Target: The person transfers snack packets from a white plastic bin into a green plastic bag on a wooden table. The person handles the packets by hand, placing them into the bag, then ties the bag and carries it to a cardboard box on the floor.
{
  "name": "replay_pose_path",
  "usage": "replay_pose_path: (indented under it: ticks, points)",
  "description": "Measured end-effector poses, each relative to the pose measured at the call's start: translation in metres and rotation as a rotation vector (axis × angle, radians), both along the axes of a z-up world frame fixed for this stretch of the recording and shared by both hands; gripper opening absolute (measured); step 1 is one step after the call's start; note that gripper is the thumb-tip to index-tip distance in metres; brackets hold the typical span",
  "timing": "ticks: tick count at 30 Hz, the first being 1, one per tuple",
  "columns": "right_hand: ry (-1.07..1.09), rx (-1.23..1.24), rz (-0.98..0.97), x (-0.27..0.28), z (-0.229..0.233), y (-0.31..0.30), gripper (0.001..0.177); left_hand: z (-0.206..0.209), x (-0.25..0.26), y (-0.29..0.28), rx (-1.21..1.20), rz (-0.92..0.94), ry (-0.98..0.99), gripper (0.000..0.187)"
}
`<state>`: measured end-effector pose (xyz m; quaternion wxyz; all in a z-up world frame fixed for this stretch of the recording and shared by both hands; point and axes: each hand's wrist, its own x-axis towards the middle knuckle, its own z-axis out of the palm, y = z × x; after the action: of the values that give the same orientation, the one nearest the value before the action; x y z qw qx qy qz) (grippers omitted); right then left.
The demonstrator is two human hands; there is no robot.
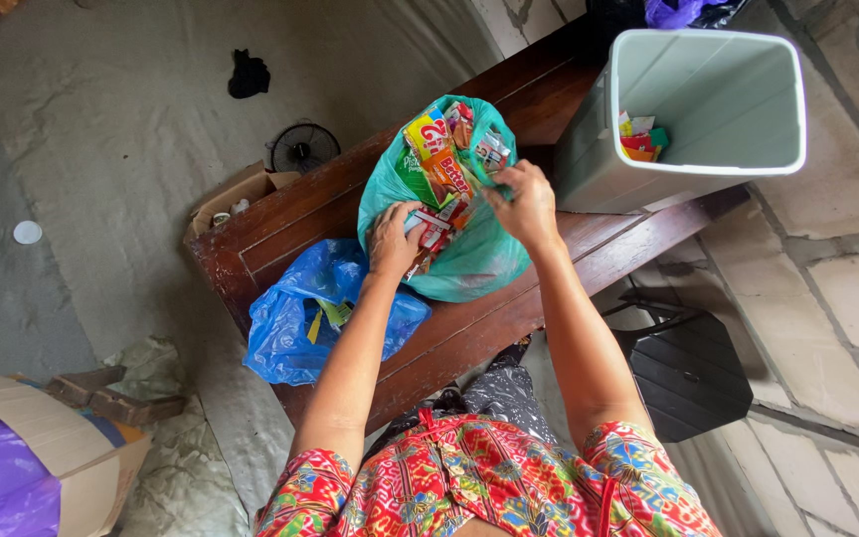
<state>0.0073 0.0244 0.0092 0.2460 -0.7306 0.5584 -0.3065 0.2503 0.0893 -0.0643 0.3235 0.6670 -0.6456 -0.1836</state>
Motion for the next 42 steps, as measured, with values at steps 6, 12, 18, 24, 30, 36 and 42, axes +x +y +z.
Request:
replay_pose_path:
  ticks: [6, 12, 18, 24, 30, 36, 42]
  points:
    - [-0.662, -0.011, 0.1, -0.017, 0.041, 0.02, 0.016, 0.004, 0.004, -0.01, -0.214, 0.009, 0.173, 0.043]
    - [-0.626, -0.087, -0.09, -0.03, 0.05, 0.019, 0.027, 0.019, 0.016, -0.02, -0.212, 0.105, 0.31, 0.013]
    - [-0.699, -0.01, -0.058, -0.045, 0.04, 0.016, 0.022, 0.055, 0.019, -0.014, -0.1, 0.005, 0.187, 0.033]
    - [-0.254, -0.153, -0.127, -0.057, 0.04, 0.02, 0.028, 0.088, 0.019, 0.0, -0.042, 0.065, 0.055, 0.024]
    - [-0.693, -0.295, -0.01, -0.051, 0.074, 0.022, 0.018, 0.154, 0.001, 0.004, -0.434, 0.035, 0.35, 0.019]
    - [-1.359, -0.034, 0.169, -0.06, 0.08, 0.015, 0.011, 0.152, -0.004, 0.004, -0.445, -0.267, 0.768, 0.052]
    - [-1.185, 0.012, -0.053, -0.069, 0.031, 0.014, 0.022, 0.091, -0.006, -0.003, -0.283, -0.218, 0.94, 0.04]
